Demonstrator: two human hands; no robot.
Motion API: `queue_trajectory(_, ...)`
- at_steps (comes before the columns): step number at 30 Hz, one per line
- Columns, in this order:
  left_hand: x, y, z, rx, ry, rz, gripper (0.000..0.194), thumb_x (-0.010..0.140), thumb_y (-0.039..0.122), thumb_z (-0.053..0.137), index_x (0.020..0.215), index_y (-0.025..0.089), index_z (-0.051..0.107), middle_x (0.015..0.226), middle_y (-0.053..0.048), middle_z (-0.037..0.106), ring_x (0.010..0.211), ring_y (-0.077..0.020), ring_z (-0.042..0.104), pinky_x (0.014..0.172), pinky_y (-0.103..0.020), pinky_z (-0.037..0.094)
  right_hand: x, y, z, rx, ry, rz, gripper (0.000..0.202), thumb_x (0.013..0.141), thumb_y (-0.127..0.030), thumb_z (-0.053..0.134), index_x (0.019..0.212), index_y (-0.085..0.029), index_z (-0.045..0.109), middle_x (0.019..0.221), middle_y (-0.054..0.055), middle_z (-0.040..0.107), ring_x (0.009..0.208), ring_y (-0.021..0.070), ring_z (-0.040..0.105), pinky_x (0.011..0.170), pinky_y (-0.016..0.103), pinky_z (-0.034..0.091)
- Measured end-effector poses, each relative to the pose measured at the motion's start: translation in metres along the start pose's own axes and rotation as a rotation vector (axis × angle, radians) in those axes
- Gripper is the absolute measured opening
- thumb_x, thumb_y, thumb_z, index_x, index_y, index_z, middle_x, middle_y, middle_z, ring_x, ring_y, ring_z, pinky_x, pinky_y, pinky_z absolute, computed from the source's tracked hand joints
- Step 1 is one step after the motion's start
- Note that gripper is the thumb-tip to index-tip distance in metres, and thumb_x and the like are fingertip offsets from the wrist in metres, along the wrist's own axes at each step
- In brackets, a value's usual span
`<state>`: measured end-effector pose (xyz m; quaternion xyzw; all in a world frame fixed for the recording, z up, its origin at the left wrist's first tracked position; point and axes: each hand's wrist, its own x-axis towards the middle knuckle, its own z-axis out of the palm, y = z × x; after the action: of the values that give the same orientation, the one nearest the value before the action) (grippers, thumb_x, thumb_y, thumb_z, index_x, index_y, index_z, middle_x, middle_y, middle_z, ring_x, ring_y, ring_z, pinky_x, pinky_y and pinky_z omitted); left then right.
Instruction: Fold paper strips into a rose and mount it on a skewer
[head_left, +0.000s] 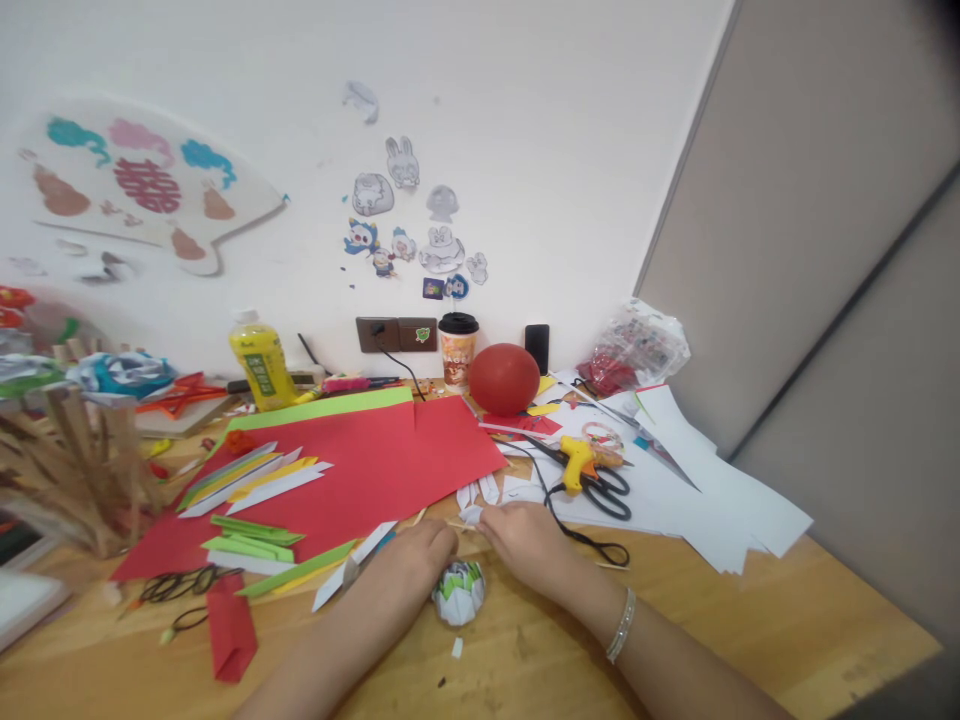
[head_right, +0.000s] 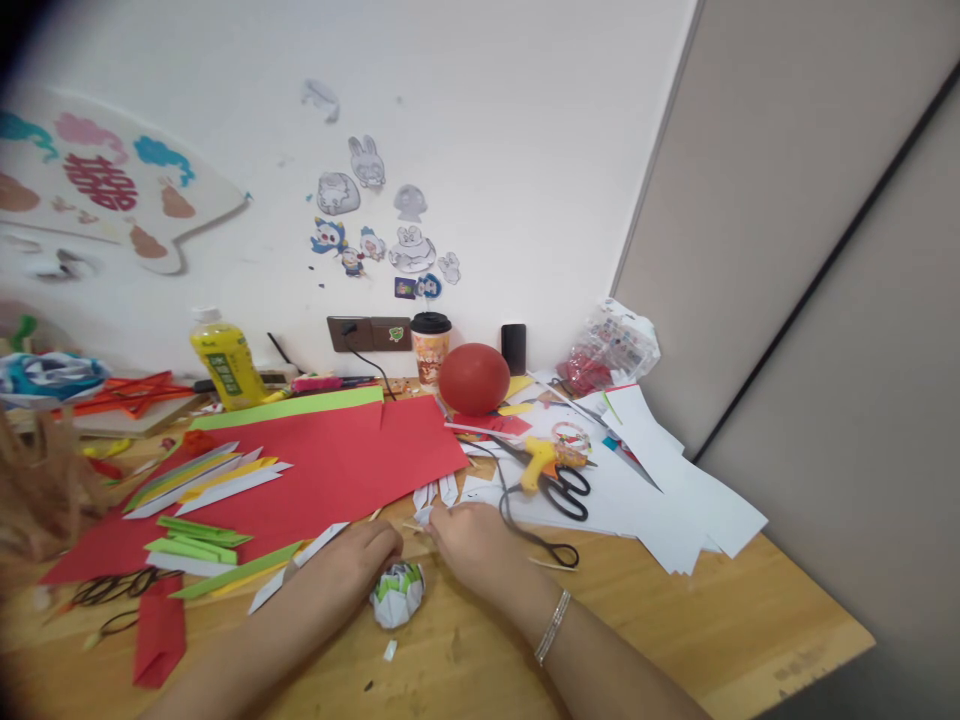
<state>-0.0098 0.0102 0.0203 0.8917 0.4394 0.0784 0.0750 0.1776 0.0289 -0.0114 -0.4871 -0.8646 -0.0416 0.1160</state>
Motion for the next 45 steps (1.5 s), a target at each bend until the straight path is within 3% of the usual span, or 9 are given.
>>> queue_trajectory(3, 0.0, -0.001, 0.003, -0.034, 0.066, 0.016, 0.026, 0.082, 0.003, 0.033, 0.074, 0.019, 0.051, 0.076, -0.002, 0.06, 0.07, -0.0153, 0.055, 0.064, -0.025, 0.041, 0.001, 0.0, 0.001, 0.032, 0.037, 0.019, 0.021, 0.092, -0.023, 0.042, 0.084, -0.015, 0.06, 0.068, 0.007, 0.063, 0.064, 0.0173, 0.056, 0.057, 0.025, 0.033)
queue_trajectory(7, 0.0, -0.007, 0.012, -0.029, 0.271, 0.0, 0.022, 0.088, 0.012, 0.033, 0.075, 0.021, 0.049, 0.073, -0.001, 0.058, 0.067, -0.0156, 0.054, 0.061, -0.026, 0.042, 0.002, -0.003, -0.005, 0.09, 0.102, 0.014, 0.019, 0.09, -0.017, 0.044, 0.081, -0.015, 0.06, 0.085, 0.009, 0.063, 0.086, 0.0208, 0.053, 0.072, 0.029, 0.037)
queue_trajectory(10, -0.001, -0.009, 0.016, -0.049, 0.371, 0.017, 0.021, 0.092, 0.02, 0.033, 0.079, 0.02, 0.049, 0.074, -0.002, 0.056, 0.068, -0.0165, 0.056, 0.063, -0.028, 0.043, 0.001, -0.008, -0.008, 0.462, 0.124, 0.055, 0.017, 0.091, -0.021, 0.045, 0.085, -0.017, 0.06, 0.093, 0.007, 0.061, 0.092, 0.0195, 0.052, 0.079, 0.03, 0.039)
queue_trajectory(15, 0.0, -0.006, 0.012, -0.107, 0.49, 0.043, 0.023, 0.093, 0.022, 0.03, 0.08, 0.019, 0.048, 0.074, -0.003, 0.056, 0.067, -0.0165, 0.057, 0.063, -0.029, 0.046, 0.0, -0.018, 0.001, 1.139, -0.032, 0.136, 0.048, 0.096, -0.045, 0.022, 0.086, -0.016, 0.058, 0.071, 0.001, 0.058, 0.061, 0.0126, 0.057, 0.057, 0.024, 0.047)
queue_trajectory(19, -0.001, -0.008, 0.01, -0.07, 0.507, 0.104, 0.022, 0.092, 0.021, 0.032, 0.085, 0.018, 0.052, 0.076, -0.004, 0.058, 0.07, -0.0173, 0.057, 0.063, -0.03, 0.047, 0.001, -0.021, 0.006, 1.538, -0.128, 0.218, 0.047, 0.081, -0.061, 0.047, 0.082, -0.015, 0.059, 0.069, 0.0, 0.055, 0.056, 0.0114, 0.056, 0.055, 0.024, 0.048)
queue_trajectory(22, -0.003, -0.01, 0.009, -0.023, 0.52, 0.173, 0.02, 0.09, 0.017, 0.035, 0.089, 0.016, 0.054, 0.079, -0.006, 0.059, 0.071, -0.0177, 0.058, 0.063, -0.029, 0.048, 0.001, -0.023, 0.001, 1.573, -0.125, 0.229, 0.047, 0.075, -0.062, 0.055, 0.078, -0.015, 0.059, 0.07, 0.0, 0.055, 0.058, 0.0108, 0.055, 0.057, 0.023, 0.048)
queue_trajectory(29, -0.007, -0.01, 0.004, 0.123, 0.527, 0.281, 0.024, 0.089, 0.01, 0.033, 0.099, 0.012, 0.055, 0.087, -0.011, 0.062, 0.079, -0.0204, 0.059, 0.068, -0.032, 0.05, 0.0, -0.025, -0.005, 1.563, -0.14, 0.235, 0.048, 0.074, -0.064, 0.054, 0.075, -0.016, 0.057, 0.07, 0.0, 0.053, 0.059, 0.0112, 0.052, 0.058, 0.026, 0.047)
queue_trajectory(37, -0.006, -0.013, 0.008, 0.174, 0.453, 0.292, 0.023, 0.089, 0.008, 0.033, 0.101, 0.012, 0.052, 0.087, -0.011, 0.06, 0.078, -0.0204, 0.058, 0.067, -0.033, 0.051, 0.001, -0.021, -0.005, 1.47, -0.099, 0.192, 0.045, 0.077, -0.062, 0.051, 0.07, -0.017, 0.053, 0.065, -0.002, 0.05, 0.058, 0.0111, 0.049, 0.055, 0.023, 0.041)
queue_trajectory(45, -0.005, -0.014, 0.011, 0.201, 0.469, 0.296, 0.021, 0.087, 0.006, 0.033, 0.089, 0.012, 0.052, 0.08, -0.008, 0.056, 0.071, -0.0205, 0.053, 0.062, -0.034, 0.048, 0.0, -0.017, -0.005, 1.384, -0.087, 0.13, 0.04, 0.084, -0.055, 0.047, 0.072, -0.017, 0.053, 0.068, -0.002, 0.048, 0.062, 0.0104, 0.046, 0.057, 0.022, 0.037)
